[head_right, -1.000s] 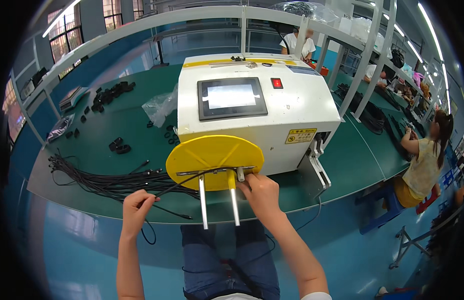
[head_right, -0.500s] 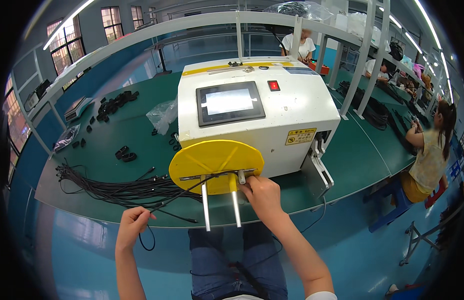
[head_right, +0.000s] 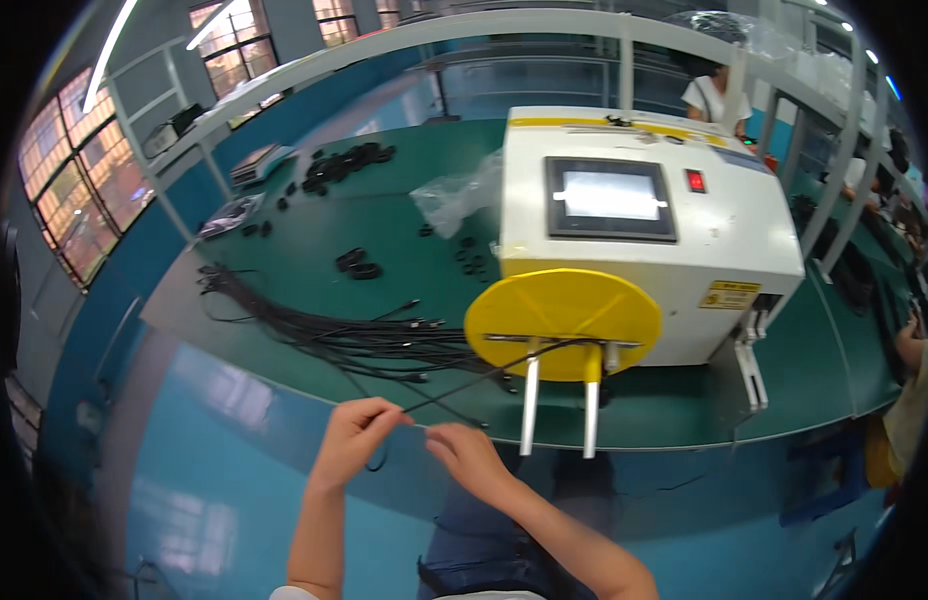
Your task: Winding black electrical cables into uniform coils using an automated benchtop winding machine.
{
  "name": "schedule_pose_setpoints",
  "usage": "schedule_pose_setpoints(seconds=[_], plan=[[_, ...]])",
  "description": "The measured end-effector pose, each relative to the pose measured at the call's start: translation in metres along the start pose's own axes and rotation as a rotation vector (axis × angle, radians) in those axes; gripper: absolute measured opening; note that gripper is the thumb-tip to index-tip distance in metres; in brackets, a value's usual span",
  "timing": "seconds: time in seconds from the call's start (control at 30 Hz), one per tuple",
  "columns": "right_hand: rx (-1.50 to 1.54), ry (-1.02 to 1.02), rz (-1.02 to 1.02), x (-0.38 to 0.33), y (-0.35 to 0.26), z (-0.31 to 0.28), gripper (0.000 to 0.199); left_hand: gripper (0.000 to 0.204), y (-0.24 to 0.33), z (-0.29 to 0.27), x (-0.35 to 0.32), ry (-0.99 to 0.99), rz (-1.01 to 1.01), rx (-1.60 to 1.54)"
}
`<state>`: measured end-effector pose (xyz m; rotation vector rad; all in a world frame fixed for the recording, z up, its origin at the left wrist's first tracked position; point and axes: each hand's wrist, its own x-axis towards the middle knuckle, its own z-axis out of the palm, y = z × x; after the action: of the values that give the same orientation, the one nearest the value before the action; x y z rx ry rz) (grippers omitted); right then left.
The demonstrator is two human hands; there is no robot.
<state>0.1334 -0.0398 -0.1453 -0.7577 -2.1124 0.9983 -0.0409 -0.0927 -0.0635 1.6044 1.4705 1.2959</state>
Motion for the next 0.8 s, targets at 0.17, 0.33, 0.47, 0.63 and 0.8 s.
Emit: schedule_pose_setpoints(seconds=[0.17, 0.33, 0.47, 0.63, 0.8], plan=[[0.303, -0.244, 0.175, 0.026, -0.020, 0.040, 0.017, 0.014, 0.013, 0.011, -0.026, 0.070, -0.190, -0.101], [0.873, -0.236, 0.333, 0.012, -0.061, -0.012, 0.025, 0.014, 0.007, 0.006, -0.037, 0.093, -0.173, -0.186], [0.906, -0.172, 0.326, 0.016, -0.059, -0.021, 0.024, 0.019, -0.011, -0.009, -0.036, -0.104, -0.139, -0.028], [0.796, -0.199, 0.356, 0.023, -0.053, -0.019, 0.031, 0.033, -0.073, -0.044, -0.019, 0.246, -0.369, 0.536], [0.783, -0.198, 0.338, 0.028, -0.052, -0.017, 0.031, 0.042, -0.123, -0.066, 0.023, 0.302, -0.522, 0.937]])
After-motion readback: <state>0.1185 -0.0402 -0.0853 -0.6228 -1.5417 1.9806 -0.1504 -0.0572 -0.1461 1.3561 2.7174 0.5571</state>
